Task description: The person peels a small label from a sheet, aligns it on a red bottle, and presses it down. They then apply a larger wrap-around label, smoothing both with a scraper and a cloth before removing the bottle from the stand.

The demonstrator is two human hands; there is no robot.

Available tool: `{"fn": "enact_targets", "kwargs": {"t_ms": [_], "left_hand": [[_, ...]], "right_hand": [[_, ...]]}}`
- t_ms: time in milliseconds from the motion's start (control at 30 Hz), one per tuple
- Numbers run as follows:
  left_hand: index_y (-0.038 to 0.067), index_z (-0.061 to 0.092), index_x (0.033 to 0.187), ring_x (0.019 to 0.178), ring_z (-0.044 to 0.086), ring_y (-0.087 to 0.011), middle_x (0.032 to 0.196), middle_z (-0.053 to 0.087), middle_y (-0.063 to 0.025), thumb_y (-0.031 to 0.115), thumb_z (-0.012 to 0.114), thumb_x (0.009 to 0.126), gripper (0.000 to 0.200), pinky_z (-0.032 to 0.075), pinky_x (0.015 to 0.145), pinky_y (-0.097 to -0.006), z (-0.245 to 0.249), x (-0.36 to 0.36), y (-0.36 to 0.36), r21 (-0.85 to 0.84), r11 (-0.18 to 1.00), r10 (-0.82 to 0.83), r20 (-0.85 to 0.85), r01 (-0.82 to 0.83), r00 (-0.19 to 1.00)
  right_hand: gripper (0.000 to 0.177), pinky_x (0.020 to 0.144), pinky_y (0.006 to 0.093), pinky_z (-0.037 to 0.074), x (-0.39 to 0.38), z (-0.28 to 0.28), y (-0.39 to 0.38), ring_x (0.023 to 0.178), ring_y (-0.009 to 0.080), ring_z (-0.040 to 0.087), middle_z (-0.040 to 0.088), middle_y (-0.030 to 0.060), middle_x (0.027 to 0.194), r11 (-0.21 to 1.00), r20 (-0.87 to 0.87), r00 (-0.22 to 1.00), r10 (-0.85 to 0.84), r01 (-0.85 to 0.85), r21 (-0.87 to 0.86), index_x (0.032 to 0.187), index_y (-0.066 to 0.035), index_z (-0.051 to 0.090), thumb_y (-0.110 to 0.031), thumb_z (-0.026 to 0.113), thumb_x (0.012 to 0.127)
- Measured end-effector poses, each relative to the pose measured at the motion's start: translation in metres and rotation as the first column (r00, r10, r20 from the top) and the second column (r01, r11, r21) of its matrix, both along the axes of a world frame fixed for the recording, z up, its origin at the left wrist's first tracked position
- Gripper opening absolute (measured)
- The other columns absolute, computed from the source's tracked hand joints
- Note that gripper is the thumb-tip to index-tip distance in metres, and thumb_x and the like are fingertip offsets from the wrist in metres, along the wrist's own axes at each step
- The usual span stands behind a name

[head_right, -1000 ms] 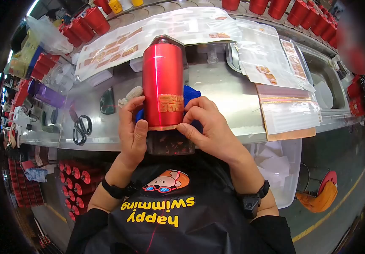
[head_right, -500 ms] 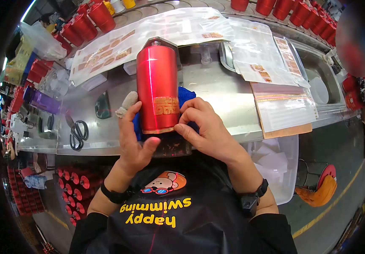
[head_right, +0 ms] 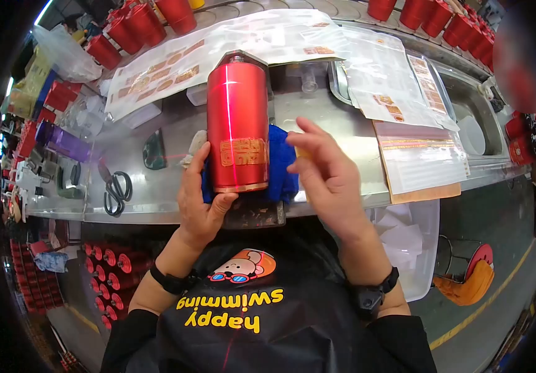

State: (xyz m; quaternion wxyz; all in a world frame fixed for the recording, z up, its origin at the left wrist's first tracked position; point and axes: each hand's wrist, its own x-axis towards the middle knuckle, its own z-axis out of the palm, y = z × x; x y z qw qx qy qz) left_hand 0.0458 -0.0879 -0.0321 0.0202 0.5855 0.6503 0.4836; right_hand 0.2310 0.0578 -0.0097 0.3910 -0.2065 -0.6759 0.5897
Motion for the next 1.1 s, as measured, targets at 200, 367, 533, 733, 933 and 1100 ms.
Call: {"fn": "enact_targets", "kwargs": {"t_ms": [200,367,533,733,933,1100], "left_hand": [[-0.005,0.035,0.145,0.135,0.043,-0.0359,0.142,0.044,-0.024,0.038,0.069,0.093,0.075,0.032,0.112,-0.0421,0.0,0.0,0.002,0.036,0.995,-0.099,0.304,0.093,0.948],[-0.005,0.033,0.146,0.133,0.041,-0.0339,0.142,0.041,-0.0223,0.033,0.07,0.092,0.076,0.032,0.112,-0.0416,0.008,0.007,0.01,0.018,0.999,-0.045,0.295,0.042,0.954],[-0.005,0.029,0.147,0.133,0.04,-0.035,0.143,0.04,-0.0233,0.031,0.072,0.09,0.08,0.032,0.112,-0.043,0.008,0.012,0.011,0.006,1.0,-0.029,0.268,0.028,0.963],[-0.005,0.028,0.148,0.133,0.04,-0.035,0.143,0.039,-0.0234,0.031,0.072,0.089,0.081,0.031,0.112,-0.0436,0.01,0.013,0.01,-0.009,1.0,-0.024,0.238,0.027,0.971],[-0.004,0.028,0.148,0.132,0.04,-0.0337,0.143,0.039,-0.0227,0.031,0.072,0.09,0.08,0.032,0.112,-0.0428,0.007,0.012,0.012,0.02,0.999,-0.052,0.327,0.048,0.943],[-0.004,0.027,0.149,0.132,0.04,-0.0336,0.143,0.038,-0.0224,0.032,0.072,0.09,0.082,0.032,0.112,-0.0424,0.007,0.01,0.011,0.008,0.998,-0.057,0.28,0.057,0.958]], "right_hand": [[0.018,0.068,0.0266,0.055,0.016,0.04,-0.01,0.08,0.0134,0.068,0.07,0.0106,0.094,0.915,-0.005,0.973,0.232,-0.221,-0.337,0.116,0.001,0.051,-0.004,0.054,0.1],[0.018,0.068,0.0243,0.053,0.009,0.032,-0.011,0.08,0.0089,0.065,0.068,0.008,0.091,0.898,0.165,0.913,0.372,-0.31,-0.312,0.114,0.0,0.052,-0.004,0.054,0.096],[0.018,0.069,0.0241,0.052,0.004,0.03,-0.013,0.082,0.0091,0.065,0.068,0.0075,0.091,0.899,0.152,0.909,0.389,-0.339,-0.278,0.114,0.001,0.052,-0.003,0.054,0.096],[0.019,0.071,0.0243,0.052,0.005,0.03,-0.014,0.082,0.0091,0.065,0.067,0.0073,0.091,0.895,0.127,0.91,0.394,-0.348,-0.28,0.114,0.001,0.052,-0.002,0.054,0.095],[0.02,0.071,0.0241,0.052,0.006,0.027,-0.013,0.08,0.0085,0.064,0.067,0.0067,0.089,0.908,0.144,0.923,0.357,-0.306,-0.284,0.115,0.002,0.052,-0.002,0.054,0.095],[0.02,0.07,0.0237,0.052,0.008,0.025,-0.011,0.079,0.0082,0.064,0.067,0.0064,0.089,0.898,0.136,0.918,0.374,-0.321,-0.302,0.114,0.002,0.052,-0.002,0.053,0.095]]}}
